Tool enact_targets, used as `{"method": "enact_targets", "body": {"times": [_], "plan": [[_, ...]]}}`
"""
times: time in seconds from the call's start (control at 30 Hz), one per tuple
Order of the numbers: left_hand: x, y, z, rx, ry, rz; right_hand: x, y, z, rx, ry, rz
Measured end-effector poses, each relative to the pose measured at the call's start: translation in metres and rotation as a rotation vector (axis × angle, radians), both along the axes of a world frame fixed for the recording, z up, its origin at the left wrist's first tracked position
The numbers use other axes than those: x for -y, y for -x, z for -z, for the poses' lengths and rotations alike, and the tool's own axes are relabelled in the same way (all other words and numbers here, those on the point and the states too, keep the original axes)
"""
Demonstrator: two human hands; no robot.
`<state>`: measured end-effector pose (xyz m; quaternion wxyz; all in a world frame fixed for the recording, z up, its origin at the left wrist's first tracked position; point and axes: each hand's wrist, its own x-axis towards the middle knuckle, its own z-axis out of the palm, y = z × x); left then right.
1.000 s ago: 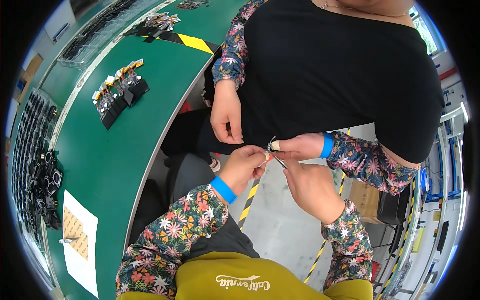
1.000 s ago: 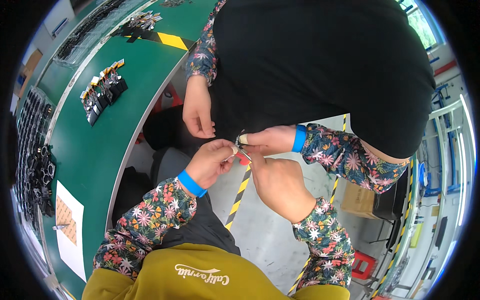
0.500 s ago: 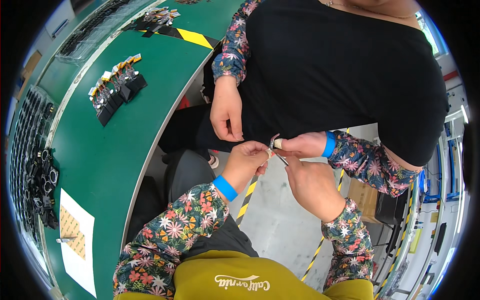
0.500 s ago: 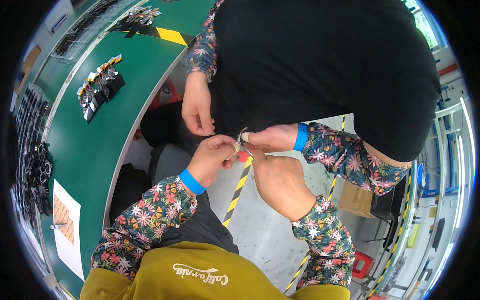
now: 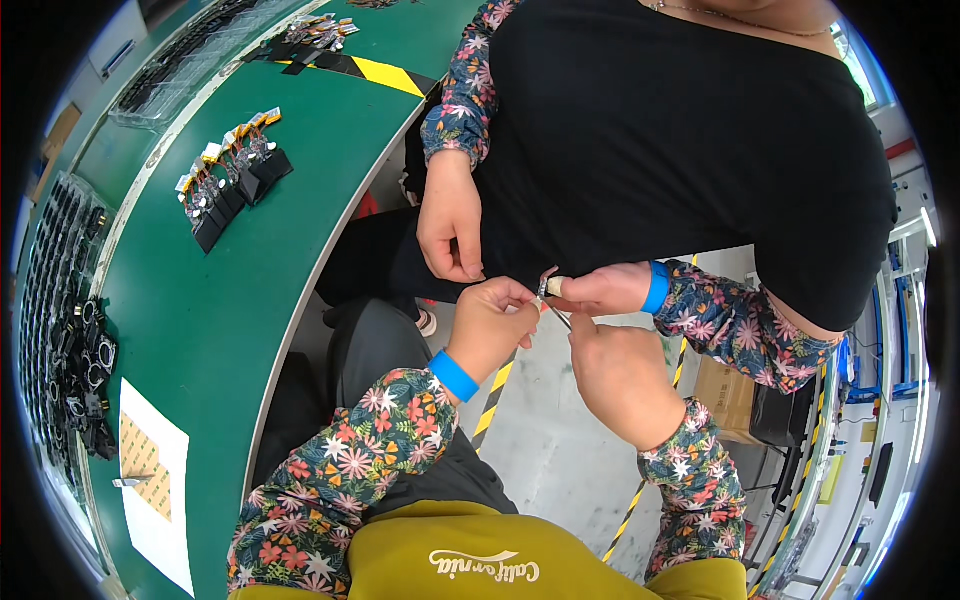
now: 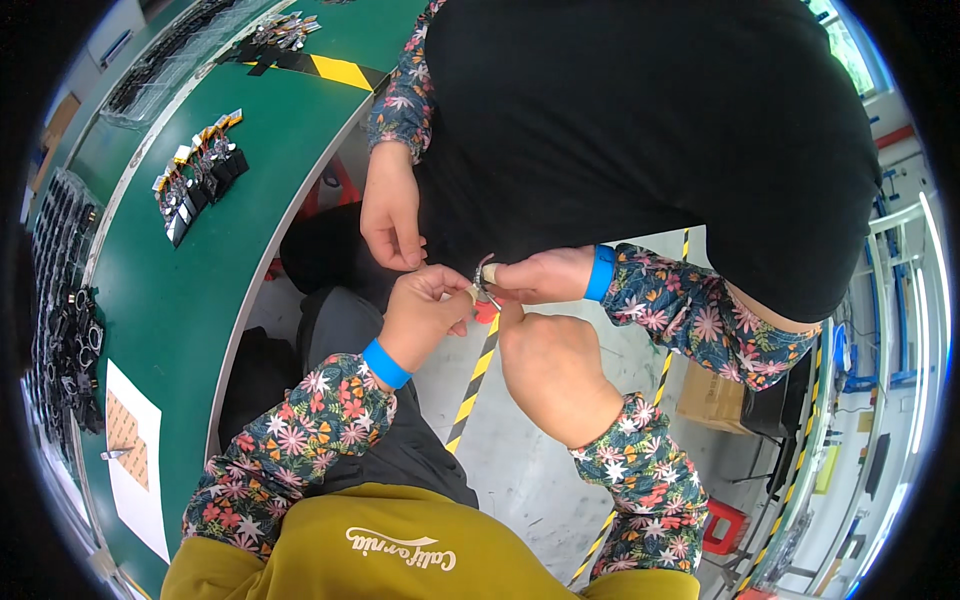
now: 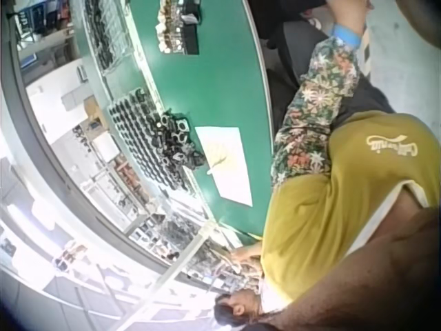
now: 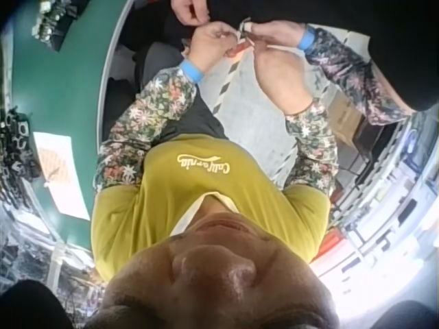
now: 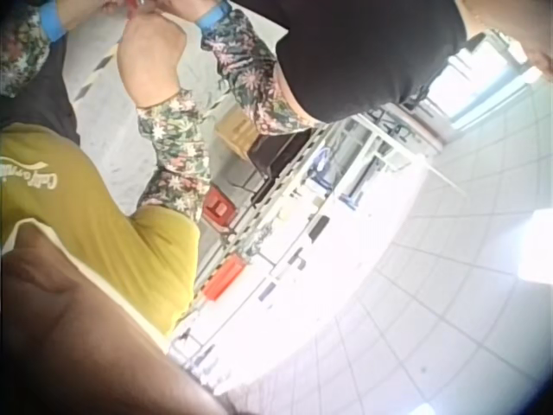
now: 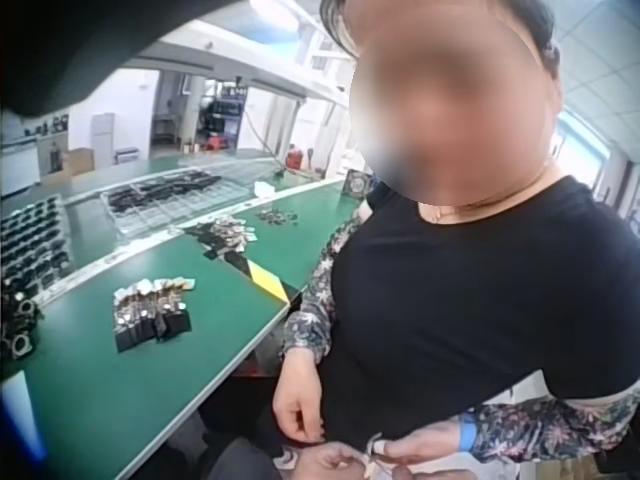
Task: Assembling small electronic components into plastic housings at a factory workbench.
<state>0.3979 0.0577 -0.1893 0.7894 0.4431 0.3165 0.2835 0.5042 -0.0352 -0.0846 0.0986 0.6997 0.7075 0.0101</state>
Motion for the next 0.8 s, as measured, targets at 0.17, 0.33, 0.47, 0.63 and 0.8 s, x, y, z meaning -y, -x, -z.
{"method": "enact_targets", "body": {"times": [0.17,0.33,0.47,0.63,0.8], "plan": [[0.0013,-0.0005,-0.001,-0.033,-0.127,-0.026,-0.0026,0.0053,-0.005,0.012,0.008,-0.008],[0.0017,-0.001,0.0003,-0.043,-0.204,-0.031,-0.007,0.0046,-0.0042,-0.017,0.002,-0.024],[0.0015,-0.0011,0.0014,-0.033,-0.225,-0.032,-0.0068,0.0043,-0.0052,-0.053,0.015,-0.01],[0.0019,-0.0019,0.0026,-0.053,-0.291,-0.03,-0.0083,0.0037,-0.0061,-0.063,0.016,-0.013],[0.0013,-0.0007,0.0061,-0.08,-0.315,-0.024,-0.0071,0.0031,-0.0076,-0.101,0.027,-0.006]]}}
